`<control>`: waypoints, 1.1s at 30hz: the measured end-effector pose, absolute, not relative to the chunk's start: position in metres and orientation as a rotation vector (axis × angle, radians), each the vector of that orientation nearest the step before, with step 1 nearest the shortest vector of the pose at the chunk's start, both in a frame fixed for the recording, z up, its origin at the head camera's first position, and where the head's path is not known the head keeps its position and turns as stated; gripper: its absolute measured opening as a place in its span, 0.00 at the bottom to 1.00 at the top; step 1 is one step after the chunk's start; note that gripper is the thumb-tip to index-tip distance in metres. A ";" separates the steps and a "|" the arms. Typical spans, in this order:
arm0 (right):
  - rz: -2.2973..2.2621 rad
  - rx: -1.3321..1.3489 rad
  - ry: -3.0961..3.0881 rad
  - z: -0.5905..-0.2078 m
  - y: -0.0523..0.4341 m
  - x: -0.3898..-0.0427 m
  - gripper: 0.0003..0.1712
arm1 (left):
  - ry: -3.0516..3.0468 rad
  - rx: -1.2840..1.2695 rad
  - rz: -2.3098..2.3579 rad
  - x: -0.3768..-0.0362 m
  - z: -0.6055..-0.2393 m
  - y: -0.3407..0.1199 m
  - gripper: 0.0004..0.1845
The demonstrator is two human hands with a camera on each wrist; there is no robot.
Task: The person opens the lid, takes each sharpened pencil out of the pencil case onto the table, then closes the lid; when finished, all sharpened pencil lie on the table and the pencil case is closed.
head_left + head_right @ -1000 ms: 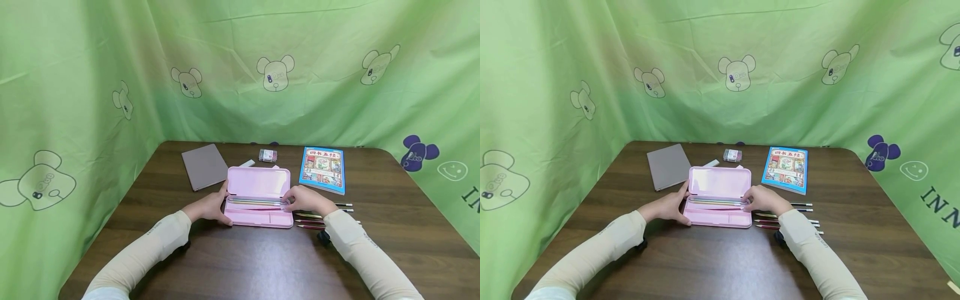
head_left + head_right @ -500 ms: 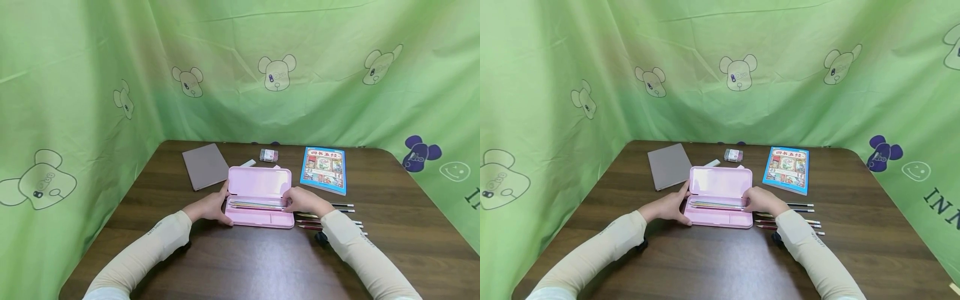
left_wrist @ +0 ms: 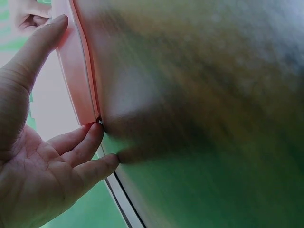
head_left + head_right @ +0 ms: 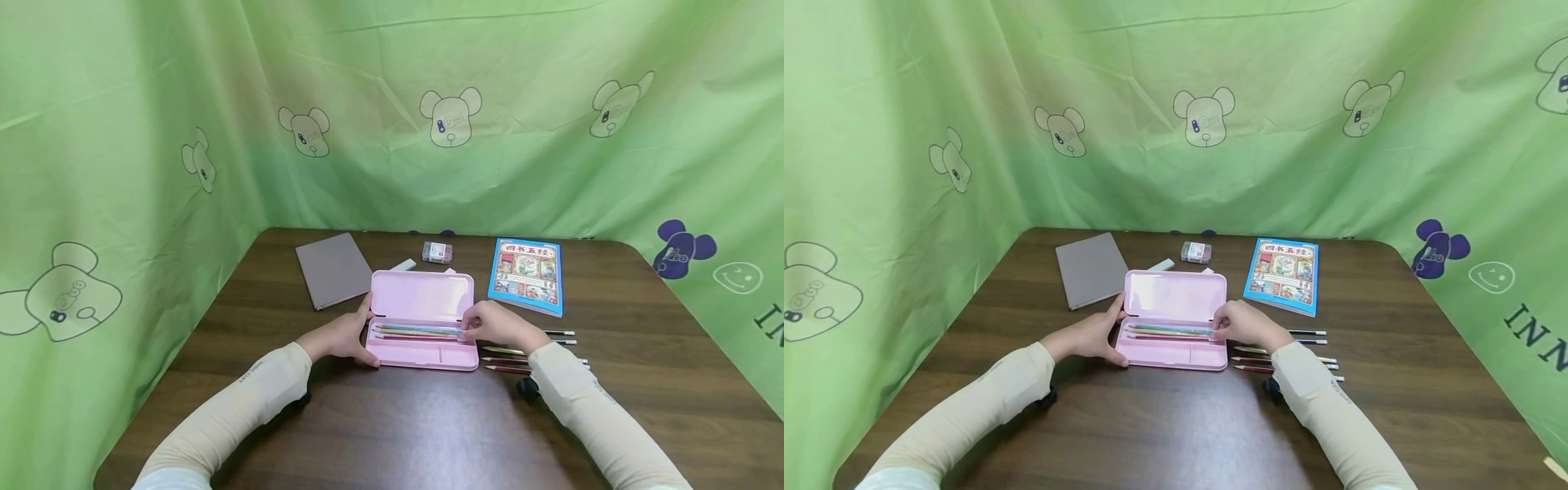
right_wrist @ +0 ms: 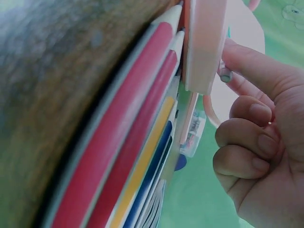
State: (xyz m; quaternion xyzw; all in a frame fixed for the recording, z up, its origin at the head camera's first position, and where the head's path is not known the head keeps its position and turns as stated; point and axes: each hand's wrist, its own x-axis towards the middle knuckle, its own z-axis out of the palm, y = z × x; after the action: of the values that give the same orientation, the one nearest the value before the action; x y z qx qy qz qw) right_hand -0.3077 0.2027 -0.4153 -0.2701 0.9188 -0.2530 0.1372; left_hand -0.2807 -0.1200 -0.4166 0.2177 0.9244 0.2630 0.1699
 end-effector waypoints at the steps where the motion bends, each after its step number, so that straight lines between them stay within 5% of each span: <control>1: -0.757 -0.781 2.662 -0.414 0.204 -0.307 0.04 | 2.626 0.615 0.748 -0.280 -0.417 -0.120 0.73; 33: -0.986 -0.653 2.809 -0.415 0.254 -0.292 0.05 | 2.617 0.625 0.779 -0.284 -0.420 -0.122 0.75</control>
State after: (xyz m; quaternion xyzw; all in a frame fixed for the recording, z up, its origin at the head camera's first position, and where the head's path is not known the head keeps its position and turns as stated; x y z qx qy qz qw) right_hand -0.2925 0.2540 -0.4152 -0.2141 0.9206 -0.3232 0.0466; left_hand -0.2838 -0.1218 -0.4202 0.2200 0.9207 0.2742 0.1694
